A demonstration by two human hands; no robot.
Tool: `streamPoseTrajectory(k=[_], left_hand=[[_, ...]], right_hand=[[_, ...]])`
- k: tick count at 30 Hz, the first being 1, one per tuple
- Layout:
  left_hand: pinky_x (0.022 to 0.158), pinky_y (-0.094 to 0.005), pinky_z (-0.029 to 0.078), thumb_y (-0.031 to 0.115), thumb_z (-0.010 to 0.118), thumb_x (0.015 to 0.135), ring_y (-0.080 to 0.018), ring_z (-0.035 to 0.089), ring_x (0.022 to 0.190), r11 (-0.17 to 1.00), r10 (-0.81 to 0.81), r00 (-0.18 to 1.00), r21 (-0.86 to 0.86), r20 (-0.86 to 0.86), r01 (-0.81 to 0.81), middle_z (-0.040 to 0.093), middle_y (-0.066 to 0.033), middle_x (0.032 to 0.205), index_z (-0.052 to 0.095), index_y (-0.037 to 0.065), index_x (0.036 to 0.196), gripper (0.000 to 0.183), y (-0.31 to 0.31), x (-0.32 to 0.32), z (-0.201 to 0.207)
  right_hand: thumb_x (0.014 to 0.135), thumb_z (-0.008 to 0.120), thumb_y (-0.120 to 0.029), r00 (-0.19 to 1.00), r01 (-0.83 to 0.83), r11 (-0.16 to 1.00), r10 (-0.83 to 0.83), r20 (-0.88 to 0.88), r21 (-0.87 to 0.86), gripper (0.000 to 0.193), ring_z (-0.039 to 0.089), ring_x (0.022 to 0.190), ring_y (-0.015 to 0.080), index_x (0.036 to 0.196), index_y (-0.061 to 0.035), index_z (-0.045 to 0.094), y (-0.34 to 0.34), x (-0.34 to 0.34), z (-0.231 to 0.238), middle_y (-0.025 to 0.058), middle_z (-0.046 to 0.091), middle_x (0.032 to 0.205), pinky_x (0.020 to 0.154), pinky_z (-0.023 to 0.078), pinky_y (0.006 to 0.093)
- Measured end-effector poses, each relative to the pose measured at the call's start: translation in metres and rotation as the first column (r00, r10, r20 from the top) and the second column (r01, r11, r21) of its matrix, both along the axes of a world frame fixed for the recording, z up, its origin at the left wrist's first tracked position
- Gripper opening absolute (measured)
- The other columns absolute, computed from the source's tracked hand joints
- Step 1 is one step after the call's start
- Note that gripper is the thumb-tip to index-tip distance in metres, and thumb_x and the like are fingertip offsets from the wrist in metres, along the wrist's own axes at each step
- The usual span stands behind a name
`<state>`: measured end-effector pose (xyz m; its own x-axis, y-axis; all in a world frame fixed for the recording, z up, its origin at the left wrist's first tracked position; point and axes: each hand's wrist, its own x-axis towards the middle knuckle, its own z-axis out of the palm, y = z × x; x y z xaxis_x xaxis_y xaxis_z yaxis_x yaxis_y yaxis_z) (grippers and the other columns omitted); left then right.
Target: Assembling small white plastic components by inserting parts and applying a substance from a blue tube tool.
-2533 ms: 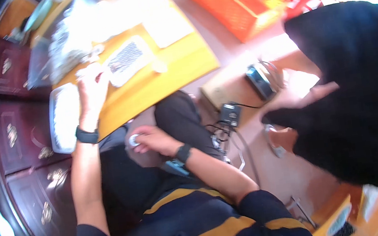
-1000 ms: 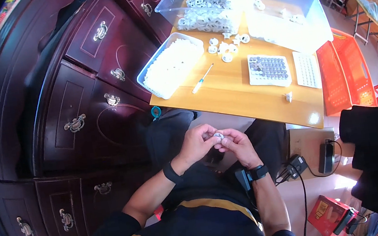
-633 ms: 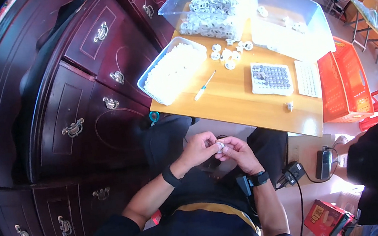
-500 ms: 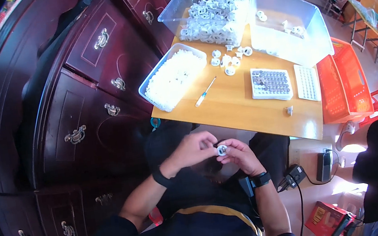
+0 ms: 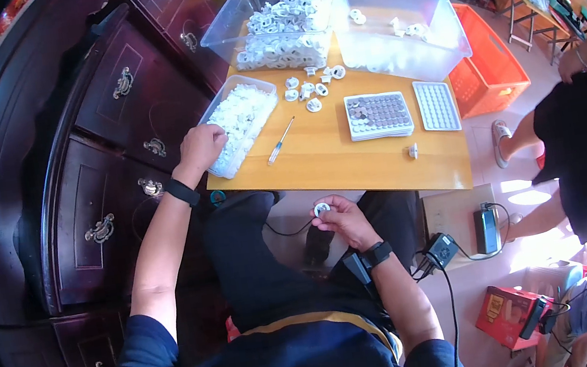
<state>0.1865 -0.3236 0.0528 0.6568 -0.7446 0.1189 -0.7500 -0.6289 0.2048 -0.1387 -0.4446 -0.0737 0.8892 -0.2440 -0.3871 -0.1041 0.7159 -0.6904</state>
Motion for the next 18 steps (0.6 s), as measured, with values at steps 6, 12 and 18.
streamPoseTrajectory(k=[6, 12, 18], left_hand=[[0.077, -0.0444, 0.054, 0.021, 0.067, 0.08, -0.0335, 0.068, 0.085, 0.998, 0.064, 0.998, 0.021, 0.015, -0.064, 0.071, -0.0137, 0.089, 0.074, 0.01, 0.088, 0.015, -0.01, -0.001, -0.009], [0.078, -0.0439, 0.055, 0.026, 0.065, 0.083, -0.0336, 0.069, 0.086, 0.984, 0.153, 0.985, 0.103, -0.085, -0.144, 0.071, -0.0142, 0.088, 0.074, 0.014, 0.093, 0.018, -0.018, -0.01, 0.004], [0.073, -0.0491, 0.055, 0.027, 0.067, 0.083, -0.0373, 0.067, 0.081, 0.994, 0.1, 0.991, 0.041, 0.088, -0.104, 0.069, -0.0166, 0.084, 0.073, 0.012, 0.084, 0.016, -0.013, 0.001, -0.011]], right_hand=[[0.094, 0.059, -0.003, 1.0, -0.002, 1.0, 0.002, 0.0, -0.004, 0.018, 0.068, 0.087, 0.0147, 0.111, -0.0038, 0.059, 0.01, -0.004, 0.0, 0.0091, 0.068, 0.103, 0.078, 0.056, 0.0252], [0.093, 0.06, -0.005, 0.999, -0.018, 0.999, 0.017, -0.034, -0.036, 0.017, 0.067, 0.087, 0.0142, 0.11, -0.0038, 0.059, 0.012, -0.013, -0.001, 0.0084, 0.068, 0.103, 0.077, 0.055, 0.0247], [0.093, 0.059, -0.004, 1.0, -0.017, 0.999, 0.016, -0.022, -0.037, 0.015, 0.066, 0.086, 0.014, 0.109, -0.0038, 0.059, 0.013, -0.018, 0.003, 0.0082, 0.068, 0.102, 0.077, 0.055, 0.0244]])
